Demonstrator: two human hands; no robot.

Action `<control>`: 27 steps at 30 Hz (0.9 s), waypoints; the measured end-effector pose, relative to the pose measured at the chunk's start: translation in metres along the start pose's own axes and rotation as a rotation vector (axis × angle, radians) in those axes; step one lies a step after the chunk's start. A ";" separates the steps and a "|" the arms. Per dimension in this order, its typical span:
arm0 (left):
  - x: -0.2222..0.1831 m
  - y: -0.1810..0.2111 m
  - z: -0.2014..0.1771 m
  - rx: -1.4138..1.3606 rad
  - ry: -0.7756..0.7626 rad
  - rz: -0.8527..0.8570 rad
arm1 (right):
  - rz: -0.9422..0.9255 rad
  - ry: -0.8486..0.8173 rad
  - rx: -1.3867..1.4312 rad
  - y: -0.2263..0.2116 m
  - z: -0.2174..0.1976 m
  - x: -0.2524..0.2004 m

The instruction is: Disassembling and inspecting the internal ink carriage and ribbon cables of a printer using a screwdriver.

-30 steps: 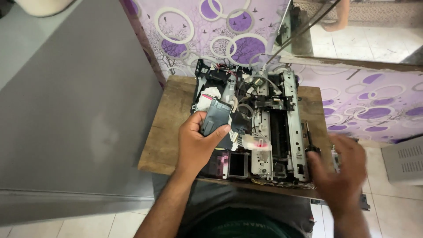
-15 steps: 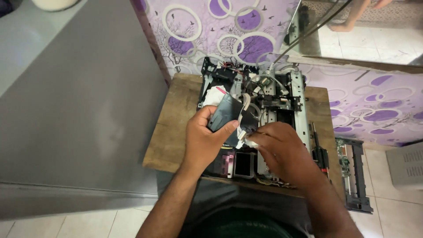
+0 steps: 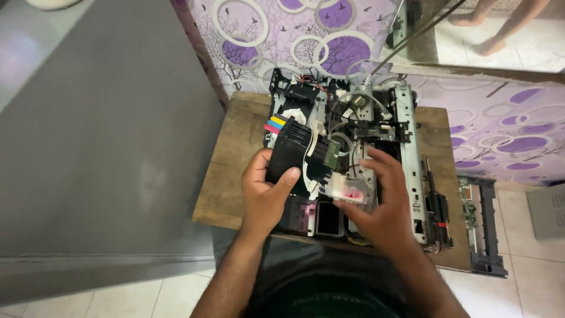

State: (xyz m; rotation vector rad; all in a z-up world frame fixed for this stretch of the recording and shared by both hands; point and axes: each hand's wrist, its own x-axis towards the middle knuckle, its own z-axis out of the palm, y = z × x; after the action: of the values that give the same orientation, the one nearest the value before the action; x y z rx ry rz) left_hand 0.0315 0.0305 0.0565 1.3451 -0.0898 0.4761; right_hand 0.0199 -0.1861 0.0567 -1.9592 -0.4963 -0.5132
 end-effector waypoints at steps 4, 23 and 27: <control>-0.006 0.005 -0.005 0.138 -0.029 -0.046 | -0.017 0.274 0.014 -0.014 0.012 -0.042; -0.041 0.017 -0.013 0.244 0.067 -0.066 | 0.629 0.024 1.262 -0.013 0.084 -0.071; -0.042 0.010 -0.018 0.216 -0.002 -0.013 | 0.834 0.053 1.175 0.011 0.094 -0.085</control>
State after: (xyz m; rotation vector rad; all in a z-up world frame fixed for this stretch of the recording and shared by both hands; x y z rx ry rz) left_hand -0.0138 0.0374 0.0471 1.5572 -0.0312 0.4835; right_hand -0.0311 -0.1152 -0.0359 -0.8518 0.1104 0.2556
